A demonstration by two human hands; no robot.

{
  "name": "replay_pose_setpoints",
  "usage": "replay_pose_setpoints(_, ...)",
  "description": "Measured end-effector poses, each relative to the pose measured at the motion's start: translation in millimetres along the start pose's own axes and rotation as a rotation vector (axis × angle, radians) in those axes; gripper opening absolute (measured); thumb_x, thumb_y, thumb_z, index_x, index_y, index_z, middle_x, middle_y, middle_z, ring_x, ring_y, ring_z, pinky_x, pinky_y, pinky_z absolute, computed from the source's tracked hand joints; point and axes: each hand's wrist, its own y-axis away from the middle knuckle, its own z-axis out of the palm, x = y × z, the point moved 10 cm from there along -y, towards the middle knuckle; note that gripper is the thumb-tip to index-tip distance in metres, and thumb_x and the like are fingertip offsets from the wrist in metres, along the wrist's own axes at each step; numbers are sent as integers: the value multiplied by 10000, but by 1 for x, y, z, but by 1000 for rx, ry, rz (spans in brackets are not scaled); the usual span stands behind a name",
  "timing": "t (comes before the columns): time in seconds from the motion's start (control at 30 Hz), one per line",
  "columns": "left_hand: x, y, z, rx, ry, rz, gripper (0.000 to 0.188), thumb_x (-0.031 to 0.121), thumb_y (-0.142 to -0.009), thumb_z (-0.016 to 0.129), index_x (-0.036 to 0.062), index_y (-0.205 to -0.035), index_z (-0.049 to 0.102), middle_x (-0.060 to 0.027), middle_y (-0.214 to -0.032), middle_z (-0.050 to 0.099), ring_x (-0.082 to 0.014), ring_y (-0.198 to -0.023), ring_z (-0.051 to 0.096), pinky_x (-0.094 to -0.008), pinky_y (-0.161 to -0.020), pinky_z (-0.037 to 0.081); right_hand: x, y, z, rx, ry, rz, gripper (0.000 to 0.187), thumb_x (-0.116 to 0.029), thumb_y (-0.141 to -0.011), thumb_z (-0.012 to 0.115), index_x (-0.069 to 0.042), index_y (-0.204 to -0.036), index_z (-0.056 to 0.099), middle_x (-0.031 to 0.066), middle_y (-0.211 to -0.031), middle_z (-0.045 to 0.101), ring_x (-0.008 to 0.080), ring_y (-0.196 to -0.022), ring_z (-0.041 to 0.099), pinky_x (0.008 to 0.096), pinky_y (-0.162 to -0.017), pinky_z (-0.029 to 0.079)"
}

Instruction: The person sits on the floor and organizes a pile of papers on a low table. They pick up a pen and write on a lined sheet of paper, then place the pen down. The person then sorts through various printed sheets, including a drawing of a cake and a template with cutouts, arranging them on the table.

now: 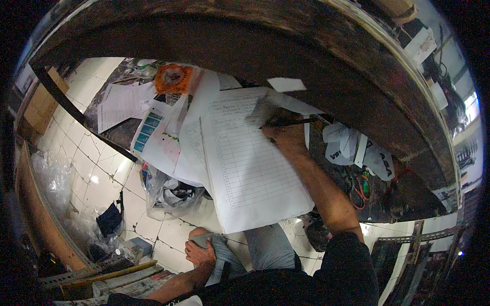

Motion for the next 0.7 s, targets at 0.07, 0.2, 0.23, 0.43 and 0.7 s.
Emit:
replay_pose_setpoints(0.07,1,0,-1,28,-5,17,805,594,-781,632,-12,-1265,415,-149,-1340,419,-326,-1252,388,-451,-1023,301,-3,0,-6,55,62,-42,254,-106,-636,780,-26,-806,610,58,-777,621,153,-724,572,301,-644,474)
replay_pose_setpoints(0.2,-1,0,0,34,-5,2,815,608,-771,637,-8,-1258,421,-154,-1347,419,-324,-1253,391,-449,-1017,302,-13,0,-6,125,96,-203,142,-64,-623,740,-42,-684,614,11,-615,581,87,-544,496,247,-500,410)
replay_pose_setpoints(0.23,0,0,-1,17,1,-5,818,611,-769,637,-6,-1259,419,-155,-1355,414,-323,-1254,390,-448,-1017,301,-10,-1,-6,113,101,-168,184,-79,-625,749,-38,-740,612,25,-678,587,109,-612,506,262,-561,418)
replay_pose_setpoints(0.43,-2,-1,2,12,-19,-14,817,618,-775,627,6,-1269,405,-146,-1386,399,-311,-1268,376,-441,-1020,295,-4,-3,-1,49,45,-92,173,-65,-637,738,-27,-743,607,21,-646,571,114,-604,498,269,-555,416)
replay_pose_setpoints(0.7,-4,-2,8,14,-30,-1,810,620,-785,614,11,-1274,401,-143,-1388,397,-311,-1274,370,-446,-1019,298,-15,2,-1,56,86,-86,152,-37,-629,727,-31,-730,612,17,-681,588,117,-613,509,274,-573,436)
